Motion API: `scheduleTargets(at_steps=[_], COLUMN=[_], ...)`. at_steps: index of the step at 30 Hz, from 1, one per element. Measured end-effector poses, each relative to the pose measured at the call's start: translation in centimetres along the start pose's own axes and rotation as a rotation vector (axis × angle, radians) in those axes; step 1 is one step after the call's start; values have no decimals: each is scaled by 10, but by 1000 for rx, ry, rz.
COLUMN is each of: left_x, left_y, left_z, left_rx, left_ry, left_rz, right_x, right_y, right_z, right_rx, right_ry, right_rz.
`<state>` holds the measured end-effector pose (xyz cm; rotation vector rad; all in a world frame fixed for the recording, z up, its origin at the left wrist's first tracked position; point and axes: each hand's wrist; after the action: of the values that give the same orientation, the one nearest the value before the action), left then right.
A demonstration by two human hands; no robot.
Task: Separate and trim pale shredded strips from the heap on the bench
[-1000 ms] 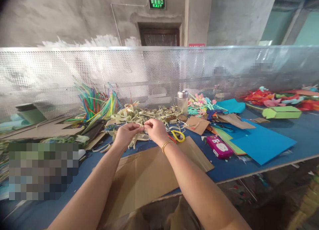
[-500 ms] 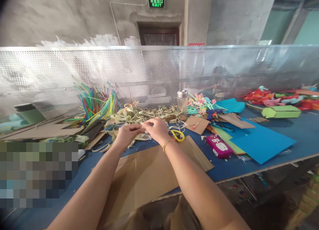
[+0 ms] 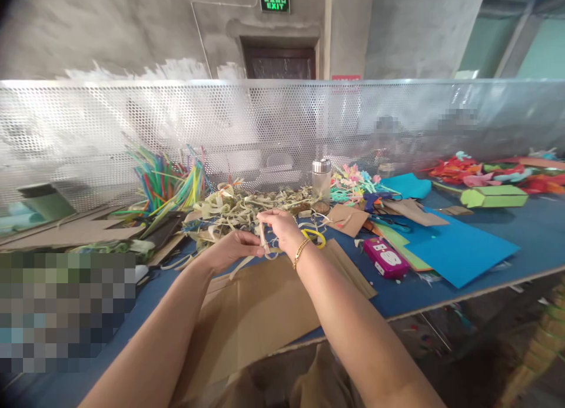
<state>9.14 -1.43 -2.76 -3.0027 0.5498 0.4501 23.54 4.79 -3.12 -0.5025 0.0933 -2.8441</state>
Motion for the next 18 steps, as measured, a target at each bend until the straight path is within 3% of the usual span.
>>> scheduleTargets(at_steps=[8,12,18], left_x=[9,10,12], left_y=[-1,0,0], left_z=[-2,-2,-2], left_rx=[-42,-32,24], left_ry=[-24,-29,28], left_rz=[157,156,76], right_x=[-5,-4,-4], right_y=[-9,-8,-4], right_z=[-3,-3,-2], right_rx=[-20,-43,-64], right_ry=[-114,-129,20], right_rz=[-162,-192,-78])
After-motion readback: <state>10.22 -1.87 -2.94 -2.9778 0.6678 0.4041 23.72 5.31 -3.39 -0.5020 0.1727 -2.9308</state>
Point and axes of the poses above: each hand's wrist, its own y-axis away from the middle knuckle, its own x-axis out of the palm, z = x × y, and after that the axes turned 3 degrees about -y, right-handed
